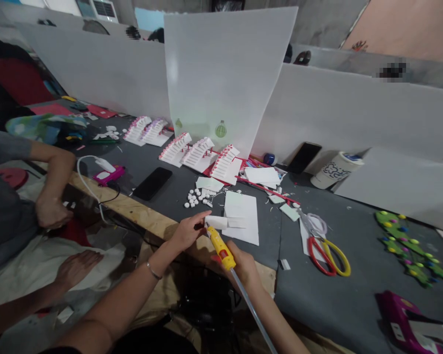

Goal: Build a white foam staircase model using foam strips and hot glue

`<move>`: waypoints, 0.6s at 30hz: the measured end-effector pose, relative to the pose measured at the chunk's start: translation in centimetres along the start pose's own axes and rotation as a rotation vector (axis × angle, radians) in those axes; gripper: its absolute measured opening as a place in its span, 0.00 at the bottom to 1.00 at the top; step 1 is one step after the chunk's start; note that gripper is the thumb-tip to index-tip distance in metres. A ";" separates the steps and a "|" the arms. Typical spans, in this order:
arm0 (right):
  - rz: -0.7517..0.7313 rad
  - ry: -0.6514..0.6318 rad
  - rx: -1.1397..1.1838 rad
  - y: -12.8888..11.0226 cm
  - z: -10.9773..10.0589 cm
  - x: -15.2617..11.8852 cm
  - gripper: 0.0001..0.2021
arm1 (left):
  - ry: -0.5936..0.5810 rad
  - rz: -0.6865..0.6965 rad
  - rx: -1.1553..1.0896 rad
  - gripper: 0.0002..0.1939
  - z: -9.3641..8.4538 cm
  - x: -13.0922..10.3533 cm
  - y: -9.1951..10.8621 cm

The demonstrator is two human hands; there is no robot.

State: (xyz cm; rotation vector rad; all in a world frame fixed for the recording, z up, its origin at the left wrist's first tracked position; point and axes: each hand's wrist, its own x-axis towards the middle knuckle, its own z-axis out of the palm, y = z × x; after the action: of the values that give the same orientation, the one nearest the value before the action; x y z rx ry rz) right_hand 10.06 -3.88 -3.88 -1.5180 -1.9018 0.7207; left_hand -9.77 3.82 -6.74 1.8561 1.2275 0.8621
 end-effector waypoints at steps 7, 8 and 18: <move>0.008 0.021 0.006 -0.2 0.0 0.2 0.17 | -0.001 -0.003 0.045 0.26 0.0 0.0 0.0; 0.008 0.035 0.004 -0.2 0.1 0.3 0.18 | -0.001 -0.005 0.054 0.26 0.0 0.0 0.0; 0.016 0.028 0.001 -0.2 0.1 0.3 0.16 | -0.021 -0.017 0.094 0.25 -0.2 -0.1 0.3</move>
State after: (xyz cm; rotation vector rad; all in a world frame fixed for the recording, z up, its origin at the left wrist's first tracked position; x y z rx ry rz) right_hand 9.83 -3.62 -3.79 -1.5364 -1.8701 0.7044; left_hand -9.80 3.71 -6.40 1.9215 1.2884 0.7862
